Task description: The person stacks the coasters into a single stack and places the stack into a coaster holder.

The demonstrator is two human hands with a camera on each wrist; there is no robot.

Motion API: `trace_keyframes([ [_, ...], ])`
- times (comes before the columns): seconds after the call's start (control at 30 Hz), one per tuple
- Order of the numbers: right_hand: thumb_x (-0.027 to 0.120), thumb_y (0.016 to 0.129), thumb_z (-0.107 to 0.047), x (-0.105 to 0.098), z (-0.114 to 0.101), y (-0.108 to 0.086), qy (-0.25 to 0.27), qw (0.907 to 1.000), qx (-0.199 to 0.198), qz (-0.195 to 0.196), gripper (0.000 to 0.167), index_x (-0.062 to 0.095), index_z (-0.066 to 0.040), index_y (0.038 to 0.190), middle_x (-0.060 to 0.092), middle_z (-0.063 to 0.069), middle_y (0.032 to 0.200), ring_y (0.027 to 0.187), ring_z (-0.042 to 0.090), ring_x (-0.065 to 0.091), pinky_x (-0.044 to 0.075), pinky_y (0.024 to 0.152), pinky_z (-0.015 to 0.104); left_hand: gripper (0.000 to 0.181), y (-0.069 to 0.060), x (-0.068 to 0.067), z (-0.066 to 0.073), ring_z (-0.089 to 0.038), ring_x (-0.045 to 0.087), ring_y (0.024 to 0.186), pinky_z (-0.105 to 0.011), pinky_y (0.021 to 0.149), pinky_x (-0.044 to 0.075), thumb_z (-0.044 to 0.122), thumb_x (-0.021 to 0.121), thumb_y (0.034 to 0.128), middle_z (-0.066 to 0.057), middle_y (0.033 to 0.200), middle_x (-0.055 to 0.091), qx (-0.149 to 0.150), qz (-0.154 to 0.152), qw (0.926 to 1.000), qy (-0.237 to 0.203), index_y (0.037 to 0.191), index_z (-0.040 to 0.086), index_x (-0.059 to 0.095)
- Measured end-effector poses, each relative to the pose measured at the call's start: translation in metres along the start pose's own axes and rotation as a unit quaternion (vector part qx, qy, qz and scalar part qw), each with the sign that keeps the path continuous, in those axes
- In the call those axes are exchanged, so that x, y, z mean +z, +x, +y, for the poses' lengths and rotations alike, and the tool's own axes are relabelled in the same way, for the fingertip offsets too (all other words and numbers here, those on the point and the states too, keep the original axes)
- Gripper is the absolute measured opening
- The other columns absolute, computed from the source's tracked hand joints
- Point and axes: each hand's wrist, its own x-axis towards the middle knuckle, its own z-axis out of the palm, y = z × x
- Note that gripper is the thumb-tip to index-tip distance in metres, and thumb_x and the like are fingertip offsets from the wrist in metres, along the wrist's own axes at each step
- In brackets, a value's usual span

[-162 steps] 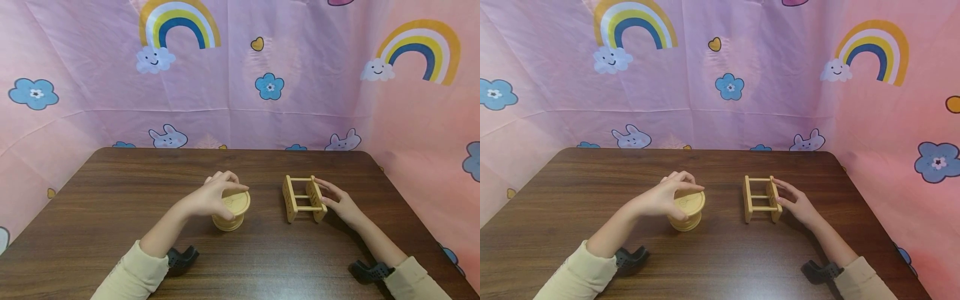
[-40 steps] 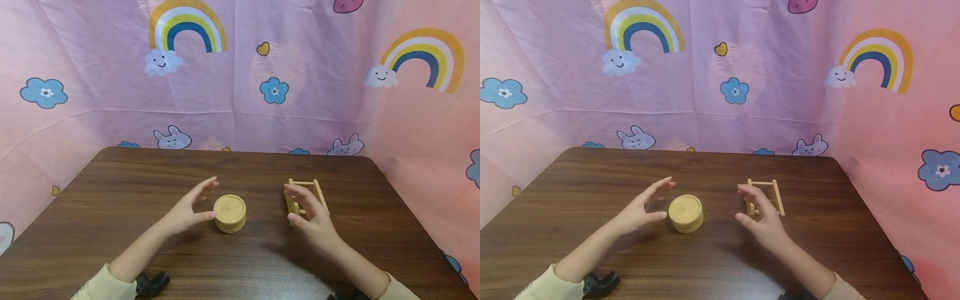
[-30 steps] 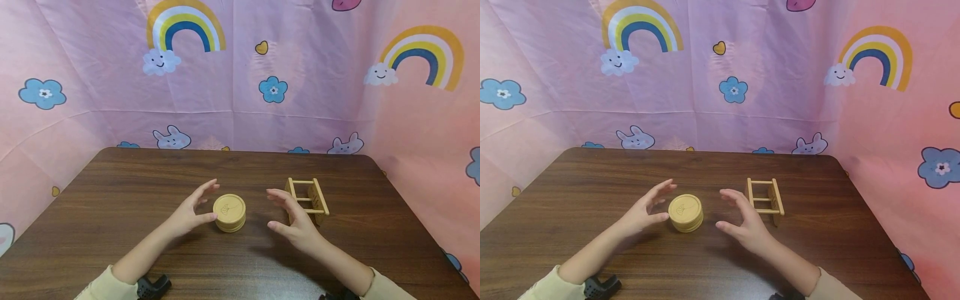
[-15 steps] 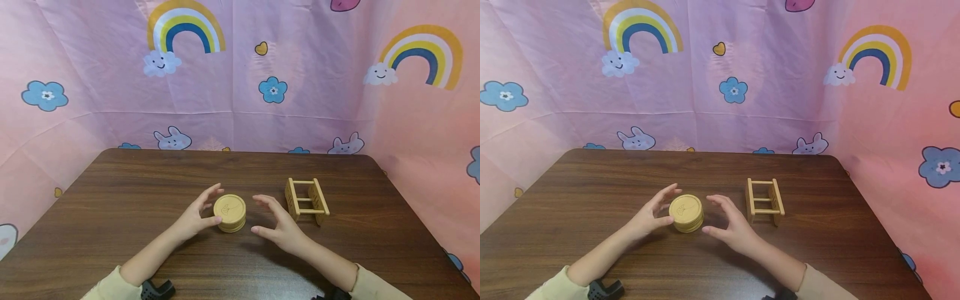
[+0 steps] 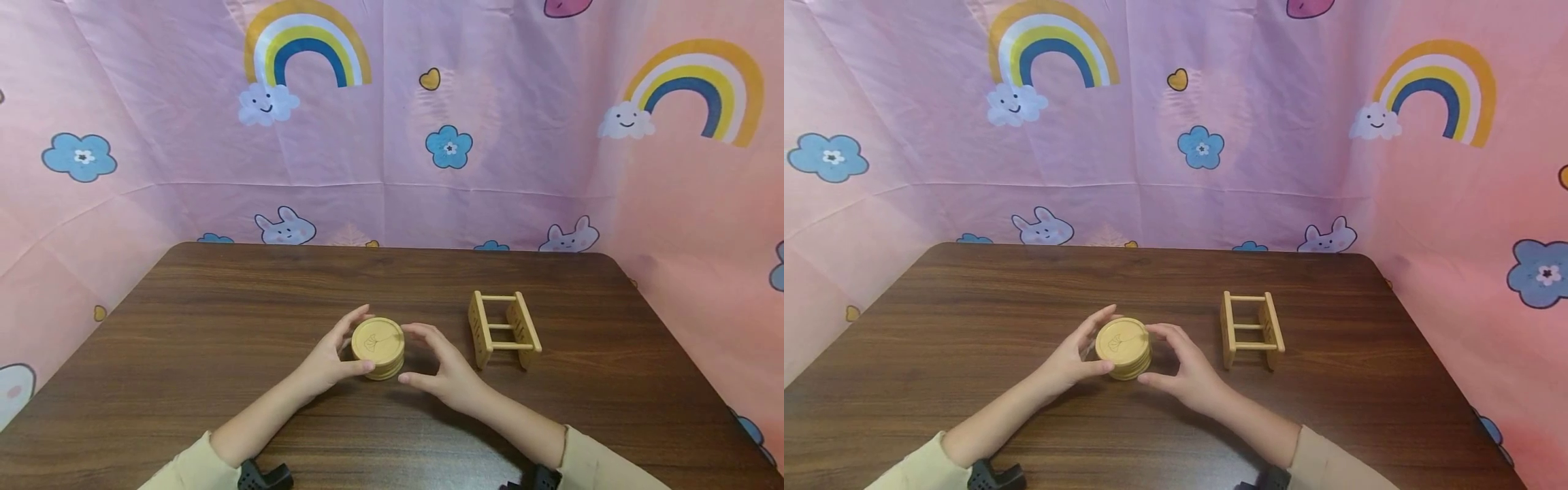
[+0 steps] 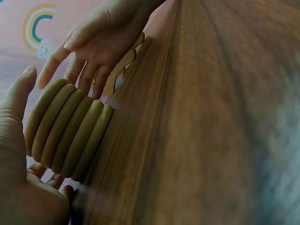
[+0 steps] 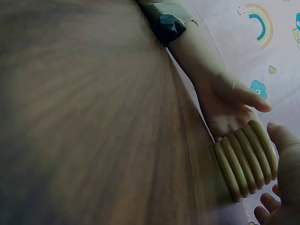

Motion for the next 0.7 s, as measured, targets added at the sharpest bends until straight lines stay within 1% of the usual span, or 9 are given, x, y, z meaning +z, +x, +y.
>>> trace_keyframes([
  [0.2, 0.077, 0.079, -0.001, 0.005, 0.007, 0.004, 0.007, 0.9999, -0.009, 0.002, 0.062, 0.046, 0.005, 0.133, 0.047, 0.019, 0.133, 0.123, 0.034, 0.045, 0.035, 0.1, 0.055, 0.091, 0.002, 0.002, -0.002, -0.035, 0.037, 0.13, -0.064, 0.105, 0.012, 0.019, 0.08, 0.0774, -0.011, 0.143, 0.042, -0.003, 0.012, 0.9998, -0.015, 0.151, 0.01, 0.026],
  [0.33, 0.077, 0.078, 0.0, 0.008, 0.009, 0.006, 0.004, 0.9999, -0.01, 0.005, 0.06, 0.049, 0.004, 0.131, 0.049, 0.017, 0.131, 0.12, 0.031, 0.047, 0.038, 0.099, 0.051, 0.093, 0.003, 0.005, -0.002, -0.032, 0.033, 0.134, -0.062, 0.107, 0.01, 0.018, 0.081, 0.0769, -0.01, 0.143, 0.042, -0.015, 0.007, 0.9993, -0.034, 0.151, 0.011, 0.026],
  [0.5, 0.077, 0.078, 0.002, 0.01, 0.011, 0.007, 0.002, 0.9998, -0.016, 0.008, 0.058, 0.051, 0.004, 0.129, 0.049, 0.017, 0.131, 0.123, 0.031, 0.046, 0.038, 0.1, 0.048, 0.094, 0.005, 0.01, -0.001, -0.03, 0.037, 0.131, -0.055, 0.109, 0.015, 0.014, 0.081, 0.0764, -0.013, 0.141, 0.044, -0.03, 0.001, 0.9977, -0.06, 0.151, 0.011, 0.024],
  [0.63, 0.077, 0.077, 0.003, 0.012, 0.013, 0.008, 0.001, 0.9999, -0.012, 0.006, 0.057, 0.052, 0.003, 0.127, 0.048, 0.017, 0.132, 0.125, 0.032, 0.044, 0.037, 0.1, 0.047, 0.094, 0.006, 0.013, 0.001, -0.027, 0.041, 0.128, -0.052, 0.108, 0.02, 0.014, 0.081, 0.0764, -0.011, 0.14, 0.045, -0.045, 0.01, 0.9975, -0.053, 0.152, 0.015, 0.025],
  [0.7, 0.079, 0.077, -0.001, 0.015, 0.024, 0.008, -0.004, 0.9999, -0.012, 0.008, 0.058, 0.052, -0.002, 0.129, 0.048, 0.011, 0.133, 0.125, 0.028, 0.044, 0.038, 0.101, 0.043, 0.093, 0.006, 0.013, 0.001, -0.027, 0.042, 0.127, -0.052, 0.107, 0.022, 0.015, 0.081, 0.0761, -0.01, 0.139, 0.046, -0.049, 0.016, 0.9976, -0.047, 0.151, 0.016, 0.026],
])
